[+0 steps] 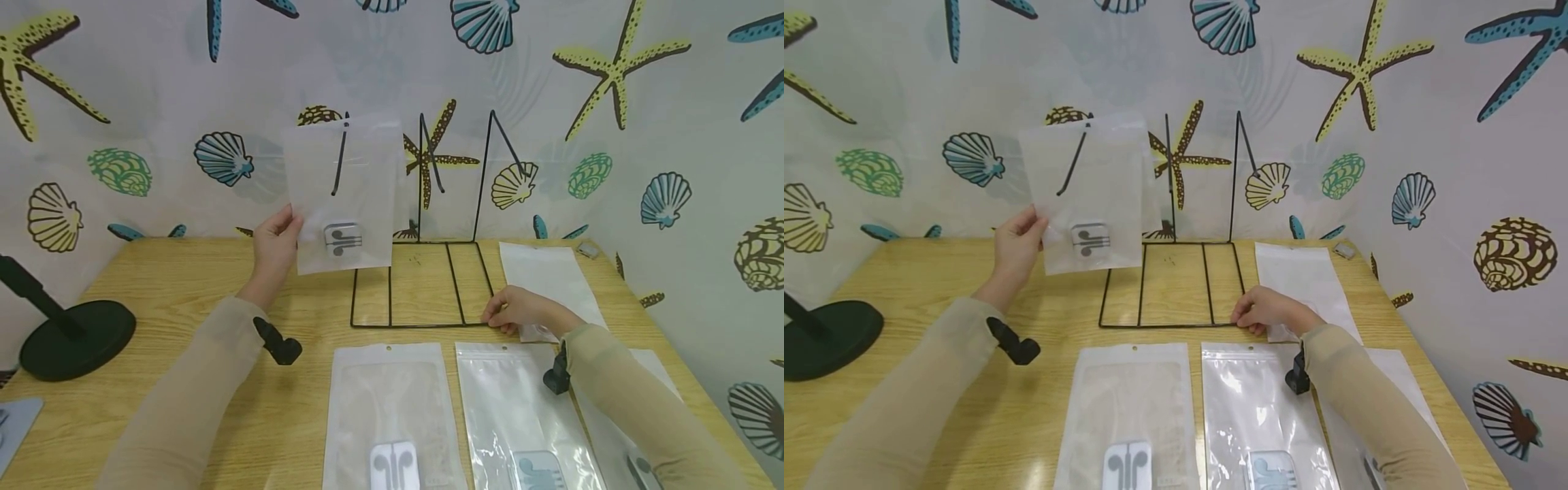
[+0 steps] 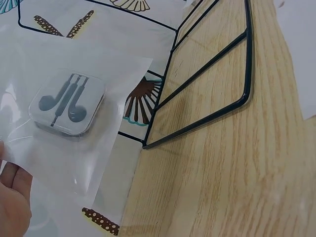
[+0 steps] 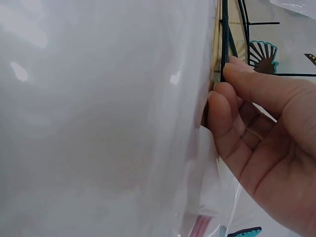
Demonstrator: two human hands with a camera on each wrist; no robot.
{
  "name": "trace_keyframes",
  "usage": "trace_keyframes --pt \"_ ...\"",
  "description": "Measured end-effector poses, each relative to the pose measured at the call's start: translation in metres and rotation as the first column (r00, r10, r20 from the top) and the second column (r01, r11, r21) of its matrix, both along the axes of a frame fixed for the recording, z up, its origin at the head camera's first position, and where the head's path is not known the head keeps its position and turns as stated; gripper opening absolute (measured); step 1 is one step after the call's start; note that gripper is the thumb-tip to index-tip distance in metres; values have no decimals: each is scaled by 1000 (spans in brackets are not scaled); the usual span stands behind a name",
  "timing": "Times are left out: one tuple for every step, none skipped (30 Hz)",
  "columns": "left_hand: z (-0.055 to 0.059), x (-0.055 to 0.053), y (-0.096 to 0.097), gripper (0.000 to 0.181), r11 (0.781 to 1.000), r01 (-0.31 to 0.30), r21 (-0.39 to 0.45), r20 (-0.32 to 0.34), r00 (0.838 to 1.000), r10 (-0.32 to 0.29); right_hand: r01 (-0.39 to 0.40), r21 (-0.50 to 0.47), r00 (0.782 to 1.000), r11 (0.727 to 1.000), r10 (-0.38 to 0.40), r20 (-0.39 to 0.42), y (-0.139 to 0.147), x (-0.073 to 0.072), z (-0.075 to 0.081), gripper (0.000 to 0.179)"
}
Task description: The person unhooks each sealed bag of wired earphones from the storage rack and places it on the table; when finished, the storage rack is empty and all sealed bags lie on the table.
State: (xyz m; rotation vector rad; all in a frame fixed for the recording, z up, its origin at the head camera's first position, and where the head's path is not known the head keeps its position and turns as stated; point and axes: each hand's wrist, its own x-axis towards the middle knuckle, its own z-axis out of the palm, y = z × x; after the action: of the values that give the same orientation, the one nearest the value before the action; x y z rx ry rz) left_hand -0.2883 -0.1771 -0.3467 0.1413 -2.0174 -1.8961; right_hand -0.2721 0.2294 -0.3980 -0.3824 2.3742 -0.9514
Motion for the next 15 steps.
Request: trace_keyframes --pt "0 0 0 40 1000 4 3 5 1000 -4 1 -1 1000 1000 -1 2 0 0 0 11" --pt "0 1 0 40 1000 8 1 10 1000 -8 1 -2 1000 1000 -1 2 0 0 0 11" --pt "0 2 -1 39 1000 12 -4 14 1000 -12 0 -3 1000 1000 0 2 1 0 -1 10" --pt "0 2 -1 39 1000 15 -5 17 1000 -15 -1 -5 1000 1000 1 1 1 -1 -1 10" --pt "-1 2 -1 38 1000 19 -6 16 1000 -19 -2 -6 1000 1000 2 -1 1 0 -1 10" --pt "-1 2 -1 38 1000 21 -2 16 1000 -21 -3 -8 1000 1000 3 -2 1 0 -1 10" --pt "-2 2 -2 38 1000 27 1 18 999 -27 -5 -10 1000 1000 5 -4 1 0 -1 11" --pt "-2 2 -2 38 999 33 6 20 999 -34 -7 -10 1000 1000 7 -8 1 0 -1 11" --pt "-3 2 -2 38 999 38 10 21 999 -38 -9 -9 1000 1000 9 -9 1 0 -1 11" --pt "-4 2 -3 38 999 39 12 22 999 -40 -9 -8 1000 1000 9 -9 1 0 -1 11" --pt "-4 3 -3 38 999 44 11 22 999 -44 -7 -5 1000 1000 7 -8 1 -1 -1 10" --pt "-5 4 -3 38 999 48 9 25 999 -48 -5 -1 1000 1000 5 -8 1 -1 -2 10" --pt "-5 4 -4 39 999 53 0 23 998 -53 -4 3 1000 1000 4 -9 1 -2 -2 10" --pt "-5 5 -4 39 998 57 -3 19 998 -57 -2 7 1000 1000 2 -9 1 -2 -3 10" --pt "-5 6 -4 38 998 58 -9 13 998 -57 0 9 1000 1000 0 -10 2 -3 -3 10"
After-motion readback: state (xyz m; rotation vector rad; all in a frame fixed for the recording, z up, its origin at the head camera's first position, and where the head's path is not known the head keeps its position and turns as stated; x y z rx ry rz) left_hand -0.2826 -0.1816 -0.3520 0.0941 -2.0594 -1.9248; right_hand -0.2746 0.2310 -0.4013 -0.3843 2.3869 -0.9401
